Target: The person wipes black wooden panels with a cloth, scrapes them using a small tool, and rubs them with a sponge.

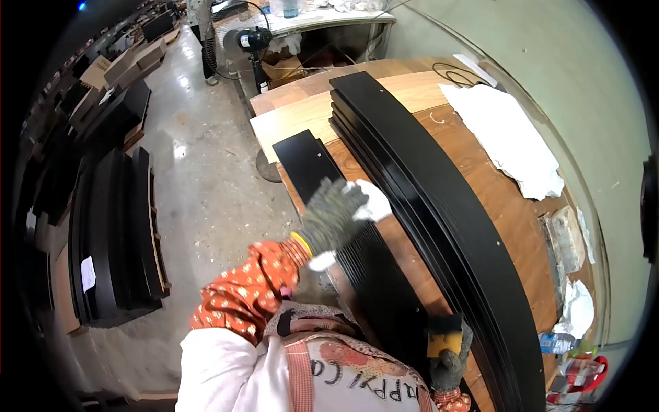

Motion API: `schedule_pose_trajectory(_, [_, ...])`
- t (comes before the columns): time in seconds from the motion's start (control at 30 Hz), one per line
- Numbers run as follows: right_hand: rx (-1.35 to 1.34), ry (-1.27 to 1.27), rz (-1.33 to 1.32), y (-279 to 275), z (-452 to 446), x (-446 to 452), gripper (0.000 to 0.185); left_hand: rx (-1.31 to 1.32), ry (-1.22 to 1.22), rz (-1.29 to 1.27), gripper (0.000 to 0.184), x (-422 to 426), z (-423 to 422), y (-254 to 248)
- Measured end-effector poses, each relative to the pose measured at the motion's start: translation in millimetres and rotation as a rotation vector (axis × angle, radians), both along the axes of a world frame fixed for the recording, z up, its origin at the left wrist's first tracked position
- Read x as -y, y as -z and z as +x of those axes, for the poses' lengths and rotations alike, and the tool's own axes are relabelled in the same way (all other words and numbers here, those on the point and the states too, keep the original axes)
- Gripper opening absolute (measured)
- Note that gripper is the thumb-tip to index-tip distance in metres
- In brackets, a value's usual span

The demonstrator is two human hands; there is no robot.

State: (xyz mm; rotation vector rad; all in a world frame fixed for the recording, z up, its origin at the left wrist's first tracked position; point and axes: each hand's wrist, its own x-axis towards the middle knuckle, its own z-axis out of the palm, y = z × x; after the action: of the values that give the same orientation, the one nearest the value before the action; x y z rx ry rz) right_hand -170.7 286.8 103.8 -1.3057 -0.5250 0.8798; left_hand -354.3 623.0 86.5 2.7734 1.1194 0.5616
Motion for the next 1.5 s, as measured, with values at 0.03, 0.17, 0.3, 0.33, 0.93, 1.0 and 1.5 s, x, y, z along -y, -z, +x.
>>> schedule_pose_trajectory(0.03, [0.037,0.067,-0.011,2.6,-4.4,1.8,0.084,0.006,-0.002,0.003,0.050,-23.0,-10.7,-0.5])
schedule_pose_trajectory(0.17, [0.040,0.367,0.091,41.3,-17.2,25.7,0.094,-0.008,-0.022,-0.102,0.044,-122.4,-47.5,-13.5])
schedule_pose_trajectory(0.3, [0.106,0.485,0.155,42.0,-56.5,6.0,0.088,0.162,0.043,-0.127,0.043,-194.5,-79.1,4.5])
schedule_pose_trajectory(0.33, [0.121,0.565,0.181,43.0,-73.6,-9.4,0.088,0.180,0.054,-0.233,0.043,-205.5,-85.0,0.5])
schedule_pose_trajectory(0.93, [1.016,0.045,-0.229,-75.2,-156.8,-394.8,0.064,0.930,0.148,-0.517,0.039,-270.7,-228.6,49.2])
schedule_pose_trajectory(1.0, [1.169,-0.030,-0.338,-83.9,-157.6,-426.1,0.058,0.970,0.042,-0.544,0.042,-268.7,-256.1,47.8])
schedule_pose_trajectory(1.5, [1.661,-0.414,-0.995,-80.1,-158.5,-534.1,0.052,1.096,-0.454,-0.538,0.040,-245.0,-377.2,94.7])
